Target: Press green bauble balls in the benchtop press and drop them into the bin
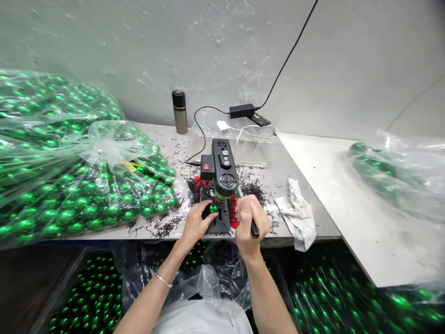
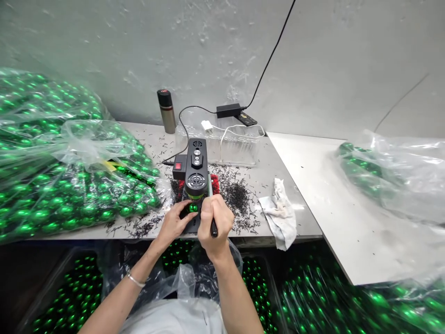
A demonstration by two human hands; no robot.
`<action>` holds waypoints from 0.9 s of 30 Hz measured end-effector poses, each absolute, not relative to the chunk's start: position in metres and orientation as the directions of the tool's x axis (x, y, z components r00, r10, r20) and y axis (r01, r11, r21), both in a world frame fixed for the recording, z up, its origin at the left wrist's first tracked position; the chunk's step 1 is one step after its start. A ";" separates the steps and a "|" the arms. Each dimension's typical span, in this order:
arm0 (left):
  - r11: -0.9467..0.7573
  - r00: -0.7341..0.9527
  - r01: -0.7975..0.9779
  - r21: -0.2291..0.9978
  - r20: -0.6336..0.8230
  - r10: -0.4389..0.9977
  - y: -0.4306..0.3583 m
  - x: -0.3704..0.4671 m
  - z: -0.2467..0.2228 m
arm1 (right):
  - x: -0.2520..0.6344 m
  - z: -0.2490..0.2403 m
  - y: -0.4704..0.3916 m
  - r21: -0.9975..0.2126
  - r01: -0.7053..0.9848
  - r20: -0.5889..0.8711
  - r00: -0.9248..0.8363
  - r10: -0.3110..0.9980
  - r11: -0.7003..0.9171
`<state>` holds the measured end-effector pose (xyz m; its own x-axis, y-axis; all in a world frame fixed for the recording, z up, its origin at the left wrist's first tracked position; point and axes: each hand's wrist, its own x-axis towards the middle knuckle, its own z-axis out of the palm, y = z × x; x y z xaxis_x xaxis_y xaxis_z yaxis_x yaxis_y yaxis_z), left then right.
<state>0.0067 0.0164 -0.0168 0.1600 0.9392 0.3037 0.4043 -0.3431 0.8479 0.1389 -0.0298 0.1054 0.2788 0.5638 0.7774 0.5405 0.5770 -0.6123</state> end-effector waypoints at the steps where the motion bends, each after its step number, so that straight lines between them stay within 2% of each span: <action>1: -0.382 0.170 0.414 0.826 0.342 0.924 0.017 0.008 -0.019 | 0.139 0.105 -0.030 -0.608 0.542 0.781 0.277 0.560 0.580; 5: -0.458 0.177 0.470 0.755 0.428 0.887 0.016 0.012 -0.025 | 0.141 0.099 -0.033 -0.596 0.529 0.788 0.244 0.565 0.603; 11: -0.441 0.162 0.547 0.711 0.427 0.889 0.013 0.014 -0.026 | 0.141 0.070 -0.036 -0.548 0.546 0.822 0.212 0.528 0.634; 16: -0.446 0.178 0.559 0.699 0.425 0.888 0.013 0.014 -0.025 | 0.139 0.039 -0.032 -0.494 0.588 0.859 0.213 0.466 0.640; 27: -0.467 0.184 0.550 0.693 0.444 0.877 0.012 0.015 -0.028 | 0.141 0.002 -0.027 -0.517 0.564 0.854 0.288 0.433 0.644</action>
